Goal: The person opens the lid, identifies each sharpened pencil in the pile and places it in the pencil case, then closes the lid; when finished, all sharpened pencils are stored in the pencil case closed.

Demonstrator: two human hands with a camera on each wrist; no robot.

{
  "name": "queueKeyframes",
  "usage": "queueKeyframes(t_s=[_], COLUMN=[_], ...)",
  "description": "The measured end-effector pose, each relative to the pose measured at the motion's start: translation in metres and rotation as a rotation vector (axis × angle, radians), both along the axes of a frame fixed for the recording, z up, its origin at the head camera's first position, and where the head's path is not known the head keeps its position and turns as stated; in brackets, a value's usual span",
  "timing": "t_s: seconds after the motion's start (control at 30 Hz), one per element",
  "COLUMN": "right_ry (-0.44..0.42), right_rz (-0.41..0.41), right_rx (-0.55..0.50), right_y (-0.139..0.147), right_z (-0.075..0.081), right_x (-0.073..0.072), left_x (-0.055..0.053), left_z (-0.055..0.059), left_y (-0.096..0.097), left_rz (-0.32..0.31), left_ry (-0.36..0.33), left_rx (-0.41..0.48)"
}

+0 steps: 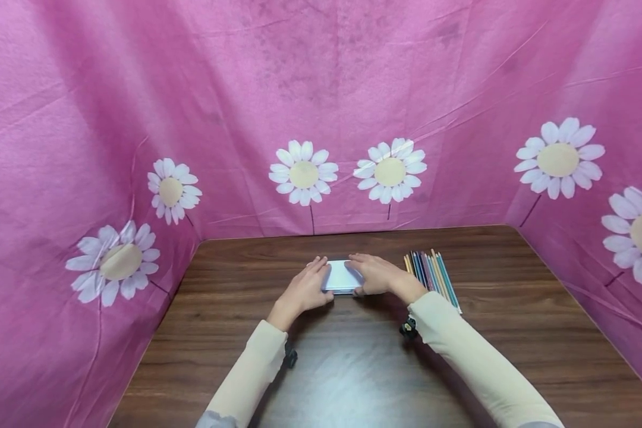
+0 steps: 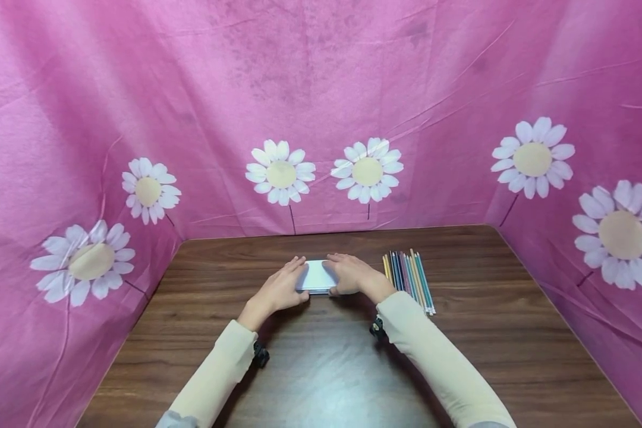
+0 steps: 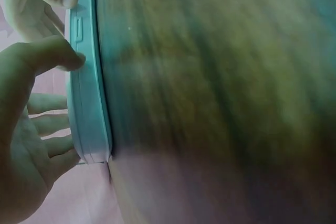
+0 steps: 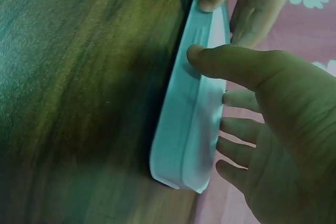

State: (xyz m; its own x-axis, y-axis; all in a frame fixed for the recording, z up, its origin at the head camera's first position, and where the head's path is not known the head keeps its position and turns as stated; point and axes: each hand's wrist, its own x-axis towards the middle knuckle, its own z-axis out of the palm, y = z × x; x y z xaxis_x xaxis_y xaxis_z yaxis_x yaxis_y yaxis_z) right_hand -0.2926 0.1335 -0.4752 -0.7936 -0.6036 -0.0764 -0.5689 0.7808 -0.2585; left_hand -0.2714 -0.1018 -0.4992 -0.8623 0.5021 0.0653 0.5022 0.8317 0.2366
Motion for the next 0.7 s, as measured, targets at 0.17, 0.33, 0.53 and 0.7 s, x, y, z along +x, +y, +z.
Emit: queueKeyframes(t_s=[0.17,0.33,0.53,0.7], right_ry=[0.013,0.075,0.158,0.201], right_rz=[-0.031,-0.012,0.018,0.041], right_rx=[0.004,0.027,0.057,0.050], right_y=[0.002,0.001,-0.001,-0.002], right_z=[-0.003,-0.007,-0.013,-0.014], right_x=[-0.002,-0.003,-0.005,-0.007], left_x=[-0.003,-0.004,-0.006,-0.005], left_z=[0.002,0.003,0.000,0.001], left_y=[0.006,0.010,0.010,0.008], left_rz=[0.003,0.005,0.002,-0.001], left_ry=[0.038,0.068,0.107,0.121], left_rx=[-0.082,-0.117,-0.099,-0.110])
